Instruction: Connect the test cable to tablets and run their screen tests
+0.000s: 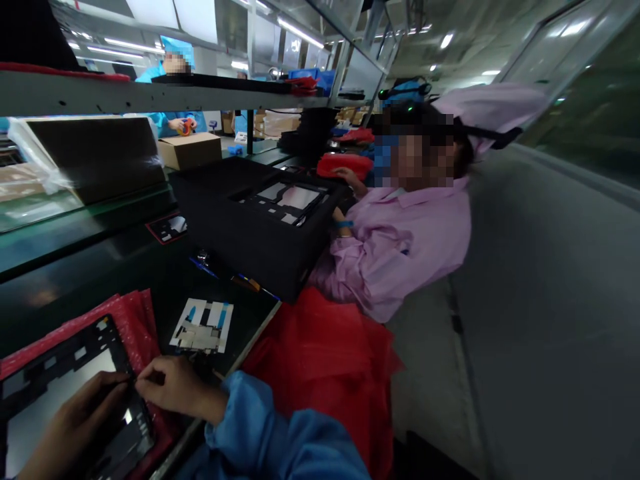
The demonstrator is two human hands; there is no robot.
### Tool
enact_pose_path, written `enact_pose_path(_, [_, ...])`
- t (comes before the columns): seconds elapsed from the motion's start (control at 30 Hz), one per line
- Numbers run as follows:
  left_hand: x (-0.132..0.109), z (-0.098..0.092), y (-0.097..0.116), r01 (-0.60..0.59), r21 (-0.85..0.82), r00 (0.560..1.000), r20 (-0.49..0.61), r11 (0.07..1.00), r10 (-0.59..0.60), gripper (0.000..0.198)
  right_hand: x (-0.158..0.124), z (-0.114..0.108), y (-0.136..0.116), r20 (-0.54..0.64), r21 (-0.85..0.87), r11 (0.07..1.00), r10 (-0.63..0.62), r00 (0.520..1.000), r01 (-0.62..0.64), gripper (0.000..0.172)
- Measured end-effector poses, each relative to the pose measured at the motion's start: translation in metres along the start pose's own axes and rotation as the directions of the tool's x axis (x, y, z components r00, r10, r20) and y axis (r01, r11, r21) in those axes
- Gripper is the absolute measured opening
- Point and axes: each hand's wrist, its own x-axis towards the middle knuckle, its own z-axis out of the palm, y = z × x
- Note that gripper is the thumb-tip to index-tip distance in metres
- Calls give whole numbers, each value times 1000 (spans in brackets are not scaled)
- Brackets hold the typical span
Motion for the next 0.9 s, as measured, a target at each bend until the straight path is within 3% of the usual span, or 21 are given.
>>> enact_pose_path(0.4, [-2,0,9,-88,74,993,-73,993,93,20,0,-5,-1,39,112,993,-28,999,23,13])
enact_pose_path(0.9, [-1,3,3,-164,97,983,-69,982,171,16,1,-3,2,68,117,992,36,997,-44,20])
